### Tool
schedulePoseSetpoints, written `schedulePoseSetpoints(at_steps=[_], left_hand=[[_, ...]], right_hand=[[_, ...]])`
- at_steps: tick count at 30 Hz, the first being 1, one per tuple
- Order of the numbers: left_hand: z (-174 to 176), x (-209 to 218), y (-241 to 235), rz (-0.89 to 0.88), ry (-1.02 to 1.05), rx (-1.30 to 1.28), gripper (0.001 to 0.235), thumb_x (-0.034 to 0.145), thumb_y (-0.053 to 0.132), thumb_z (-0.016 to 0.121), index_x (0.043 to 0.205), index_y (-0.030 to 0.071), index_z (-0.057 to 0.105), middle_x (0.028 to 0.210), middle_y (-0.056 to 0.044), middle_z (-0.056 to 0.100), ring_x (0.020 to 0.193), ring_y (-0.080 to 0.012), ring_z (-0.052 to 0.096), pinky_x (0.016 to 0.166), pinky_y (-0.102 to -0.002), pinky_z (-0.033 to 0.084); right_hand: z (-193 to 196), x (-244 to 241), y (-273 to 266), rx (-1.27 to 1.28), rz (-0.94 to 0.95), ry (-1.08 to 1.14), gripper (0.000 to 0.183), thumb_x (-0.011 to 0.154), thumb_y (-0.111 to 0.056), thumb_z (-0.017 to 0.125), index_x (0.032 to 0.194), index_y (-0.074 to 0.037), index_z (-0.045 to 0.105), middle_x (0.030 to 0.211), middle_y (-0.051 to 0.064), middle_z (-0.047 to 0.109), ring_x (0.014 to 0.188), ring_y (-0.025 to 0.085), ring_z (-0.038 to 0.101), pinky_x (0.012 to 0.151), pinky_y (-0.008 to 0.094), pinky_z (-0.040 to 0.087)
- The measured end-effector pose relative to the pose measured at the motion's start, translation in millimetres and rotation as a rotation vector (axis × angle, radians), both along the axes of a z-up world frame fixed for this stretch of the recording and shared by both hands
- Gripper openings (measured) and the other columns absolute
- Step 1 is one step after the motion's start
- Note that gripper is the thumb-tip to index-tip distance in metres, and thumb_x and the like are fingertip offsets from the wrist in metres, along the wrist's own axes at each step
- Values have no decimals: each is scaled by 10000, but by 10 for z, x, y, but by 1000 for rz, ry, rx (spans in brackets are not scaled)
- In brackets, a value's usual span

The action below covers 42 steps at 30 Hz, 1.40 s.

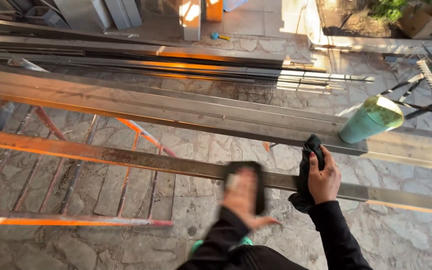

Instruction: Sanding and cleaning the surface of long metal beams using a sanding block and a cloth.

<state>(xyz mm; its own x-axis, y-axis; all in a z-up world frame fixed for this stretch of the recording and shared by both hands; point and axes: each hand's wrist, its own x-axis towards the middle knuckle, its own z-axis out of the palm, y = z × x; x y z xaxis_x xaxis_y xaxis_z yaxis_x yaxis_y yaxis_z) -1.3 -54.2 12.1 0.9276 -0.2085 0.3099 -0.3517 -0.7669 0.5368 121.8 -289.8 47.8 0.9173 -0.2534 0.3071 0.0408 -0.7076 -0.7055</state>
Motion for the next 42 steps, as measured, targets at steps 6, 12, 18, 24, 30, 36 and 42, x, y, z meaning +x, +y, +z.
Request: schedulePoseSetpoints(at_steps=[6, 12, 18, 24, 30, 36, 42], left_hand=[[-217, 152, 1191, 619, -139, 201, 1494, 645, 1032, 511, 1617, -64, 218, 1667, -308, 225, 1552, -450, 205, 1263, -539, 152], [-67, -8, 9, -1, 57, -56, 1392, 634, 949, 479, 1590, -41, 268, 1668, -279, 221, 1553, -425, 175, 1245, -576, 75], [-382, 166, 1166, 606, -244, 321, 1486, 646, 1062, 355, 1593, -76, 232, 1662, -331, 214, 1554, -476, 227, 1270, -602, 147], [-218, 70, 238, 141, -33, 8, 1418, 667, 974, 480, 1591, -69, 215, 1681, -292, 164, 1561, -438, 158, 1250, -571, 113], [-159, 161, 605, 456, 41, 273, 1639, 612, 1048, 687, 1637, 12, -64, 1707, -268, -100, 1579, -417, -37, 1240, -609, -5], [-351, 31, 488, 301, 41, 211, 1471, 621, 1045, 565, 1647, 71, 163, 1704, -239, 73, 1553, -435, 76, 1175, -703, 10], [-272, 230, 176, 348, -270, -98, 1520, 581, 1040, 480, 1638, -5, 164, 1725, -213, 113, 1592, -389, 69, 1264, -507, 70]], right_hand=[[-37, -5, -48, -26, 31, -2, 474, 1089, -432, 599, 1465, -143, 617, 1274, 236, 671, 1201, 465, 612, 985, 566, 500], [40, -20, 3, -61, 32, -51, 454, 1038, -351, 563, 1395, -83, 650, 1272, 204, 707, 1161, 405, 645, 928, 477, 482], [40, -22, 11, -64, 27, -38, 455, 1040, -342, 559, 1403, -81, 643, 1258, 219, 705, 1147, 422, 640, 906, 494, 481], [33, -12, 5, -47, 23, -19, 466, 1036, -342, 556, 1408, -74, 640, 1294, 200, 696, 1180, 402, 629, 952, 476, 470], [25, -14, 4, -50, 26, -34, 454, 1037, -342, 563, 1402, -85, 645, 1305, 206, 689, 1184, 409, 623, 941, 483, 467], [51, -13, 9, -43, 17, -1, 482, 1030, -374, 552, 1408, -89, 643, 1259, 212, 707, 1151, 412, 639, 917, 483, 480], [-93, 34, -54, -49, 6, -14, 456, 1083, -406, 639, 1451, -137, 650, 1178, 265, 693, 1145, 487, 634, 951, 551, 516]])
